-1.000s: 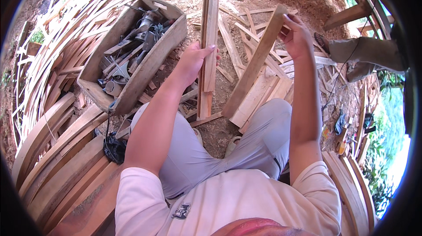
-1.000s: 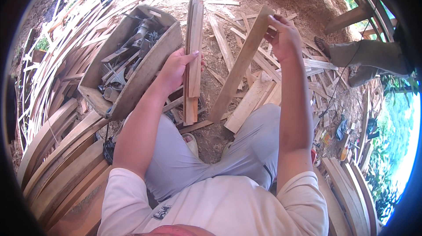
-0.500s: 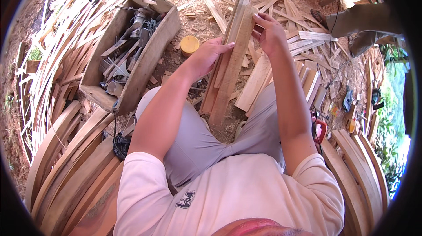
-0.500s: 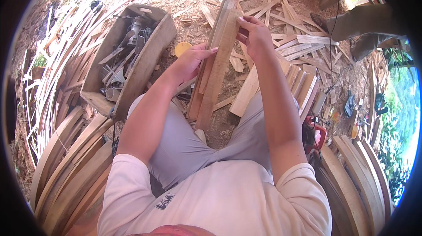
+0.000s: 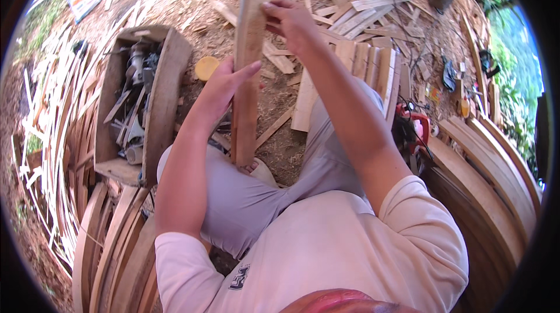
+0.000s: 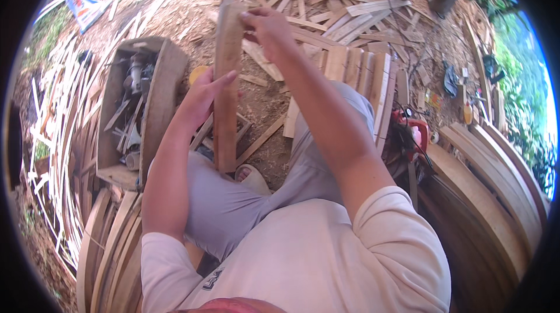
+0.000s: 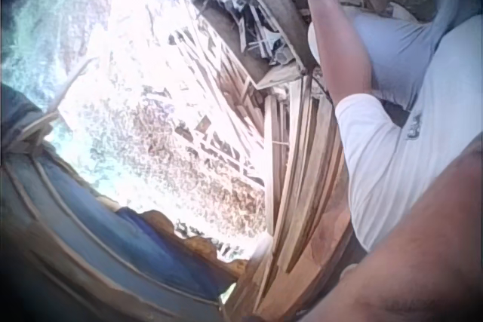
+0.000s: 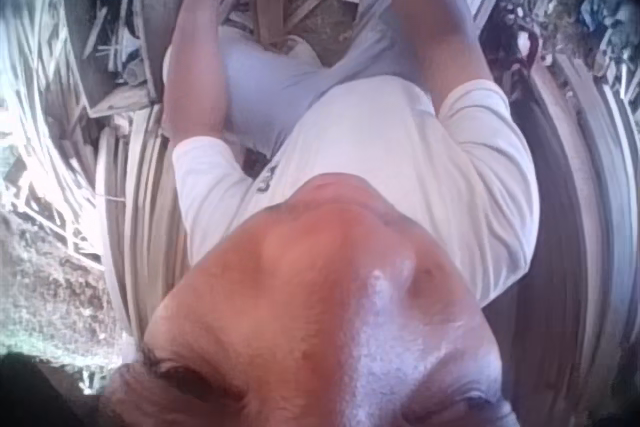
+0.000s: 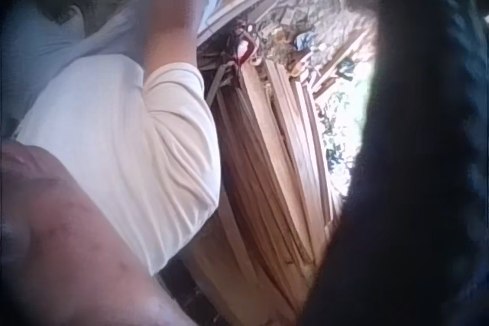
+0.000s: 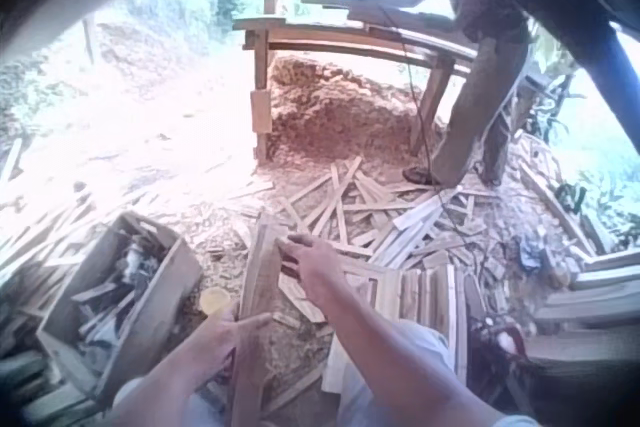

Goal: The person sorts and stacks thin wooden strips in a cluttered workshop. They pick up pieces from a pile on the floor, inspect them, and arrange them into neat stacks on a nearby workbench.

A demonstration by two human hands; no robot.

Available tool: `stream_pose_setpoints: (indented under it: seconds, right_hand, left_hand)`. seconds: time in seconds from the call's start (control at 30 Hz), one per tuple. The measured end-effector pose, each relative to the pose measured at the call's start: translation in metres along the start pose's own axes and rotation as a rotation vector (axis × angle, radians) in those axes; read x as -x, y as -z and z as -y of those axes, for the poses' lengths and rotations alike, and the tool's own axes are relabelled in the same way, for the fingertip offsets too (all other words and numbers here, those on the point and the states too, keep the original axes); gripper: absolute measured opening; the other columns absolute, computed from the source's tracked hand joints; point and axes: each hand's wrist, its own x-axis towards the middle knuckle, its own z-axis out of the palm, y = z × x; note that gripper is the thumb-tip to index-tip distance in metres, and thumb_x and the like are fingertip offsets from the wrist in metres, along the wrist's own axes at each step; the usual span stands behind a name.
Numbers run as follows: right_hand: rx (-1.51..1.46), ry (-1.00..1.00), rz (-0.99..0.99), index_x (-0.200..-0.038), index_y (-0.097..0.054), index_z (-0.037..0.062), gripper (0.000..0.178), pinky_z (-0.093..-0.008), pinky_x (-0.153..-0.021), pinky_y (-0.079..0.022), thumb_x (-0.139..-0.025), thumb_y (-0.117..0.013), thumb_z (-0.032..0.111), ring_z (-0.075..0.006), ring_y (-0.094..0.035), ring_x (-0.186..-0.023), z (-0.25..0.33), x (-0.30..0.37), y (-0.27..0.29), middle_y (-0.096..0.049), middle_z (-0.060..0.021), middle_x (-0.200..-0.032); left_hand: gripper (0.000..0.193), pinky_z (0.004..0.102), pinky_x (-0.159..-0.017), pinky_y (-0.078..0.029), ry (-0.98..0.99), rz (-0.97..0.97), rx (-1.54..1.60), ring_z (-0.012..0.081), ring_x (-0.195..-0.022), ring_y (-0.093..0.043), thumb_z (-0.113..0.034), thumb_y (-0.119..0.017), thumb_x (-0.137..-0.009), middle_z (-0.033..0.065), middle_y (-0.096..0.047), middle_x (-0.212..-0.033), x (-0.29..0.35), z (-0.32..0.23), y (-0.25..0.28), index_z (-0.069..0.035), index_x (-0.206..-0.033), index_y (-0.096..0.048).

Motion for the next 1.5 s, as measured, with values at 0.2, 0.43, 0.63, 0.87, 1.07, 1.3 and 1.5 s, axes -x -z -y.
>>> stream_pose_setpoints:
  seconds: [0.2, 0.43, 0.63, 0.87, 1.07, 1.3, 1.5]
  right_hand:
    - [0.019, -0.041, -0.017, -0.112, -0.068, -0.0039, 0.024, -0.0329, -0.083, -0.06, -0.098, -0.068, 0.015, -0.0189, -0.069, -0.089, -0.011, 0.007, -0.002, -0.071, -0.0095, -0.099]
    - [0.281, 0.144, -0.024, -0.113, -0.068, -0.0072, 0.028, -0.0286, -0.076, -0.061, -0.097, -0.069, 0.016, -0.0155, -0.067, -0.087, -0.026, 0.005, -0.003, -0.07, -0.0103, -0.102]
    - [0.244, 0.04, 0.023, -0.103, -0.069, -0.005, 0.034, -0.0276, -0.07, -0.059, -0.101, -0.063, 0.028, -0.0151, -0.069, -0.083, -0.047, -0.003, 0.0, -0.071, -0.0106, -0.092]
    - [0.733, -0.467, 0.401, -0.108, -0.068, -0.001, 0.034, -0.033, -0.071, -0.06, -0.102, -0.061, 0.032, -0.0196, -0.071, -0.079, -0.082, -0.046, 0.071, -0.073, -0.0111, -0.093]
    - [1.843, 0.004, 0.207, -0.106, -0.074, -0.0015, 0.027, -0.047, -0.081, -0.059, -0.089, -0.06, 0.013, -0.0391, -0.073, -0.095, -0.072, -0.159, 0.237, -0.074, -0.0225, -0.103]
    - [2.158, 0.197, 0.108, -0.112, -0.07, 0.0099, 0.025, -0.0443, -0.091, -0.057, -0.094, -0.055, 0.005, -0.0348, -0.067, -0.111, -0.068, -0.201, 0.382, -0.069, -0.0153, -0.114]
    - [2.182, 0.452, 0.149, -0.121, -0.063, 0.0099, 0.032, -0.0447, -0.091, -0.055, -0.09, -0.058, 0.003, -0.032, -0.064, -0.111, -0.079, -0.205, 0.377, -0.063, -0.0122, -0.121]
  left_hand:
    - [0.041, 0.0277, -0.065, -0.051, -0.008, -0.093, -0.298, 0.0113, -0.071, -0.061, -0.028, -0.082, -0.087, 0.0018, -0.061, -0.082, -0.008, 0.01, -0.014, -0.007, -0.109, -0.055]
    - [0.035, 0.0284, -0.061, -0.05, -0.003, -0.11, -0.189, 0.0111, -0.067, -0.06, -0.021, -0.079, -0.09, -0.0001, -0.059, -0.082, -0.015, 0.017, -0.015, -0.008, -0.112, -0.056]
    - [0.03, 0.0282, -0.06, -0.049, 0.049, -0.191, -0.257, 0.0109, -0.066, -0.059, -0.021, -0.076, -0.092, 0.0008, -0.059, -0.082, -0.021, 0.014, -0.01, -0.008, -0.111, -0.057]
    - [0.029, 0.0271, -0.059, -0.048, 0.026, -0.279, -0.186, 0.0095, -0.064, -0.057, -0.015, -0.073, -0.092, 0.0015, -0.058, -0.08, -0.017, 0.009, -0.011, -0.005, -0.113, -0.057]
    - [0.032, 0.0269, -0.06, -0.048, 0.073, -0.345, -0.222, 0.0095, -0.064, -0.057, -0.014, -0.073, -0.091, 0.0012, -0.057, -0.082, 0.009, 0.003, -0.014, -0.003, -0.115, -0.056]
    - [0.032, 0.0282, -0.06, -0.048, 0.099, -0.475, -0.204, 0.0124, -0.064, -0.056, -0.01, -0.07, -0.09, 0.0044, -0.057, -0.082, 0.041, 0.012, -0.008, 0.0, -0.116, -0.054]
    - [0.033, 0.0285, -0.059, -0.048, 0.113, -0.522, -0.171, 0.0124, -0.063, -0.055, -0.007, -0.069, -0.09, 0.0046, -0.057, -0.084, 0.042, 0.017, -0.005, 0.001, -0.118, -0.053]
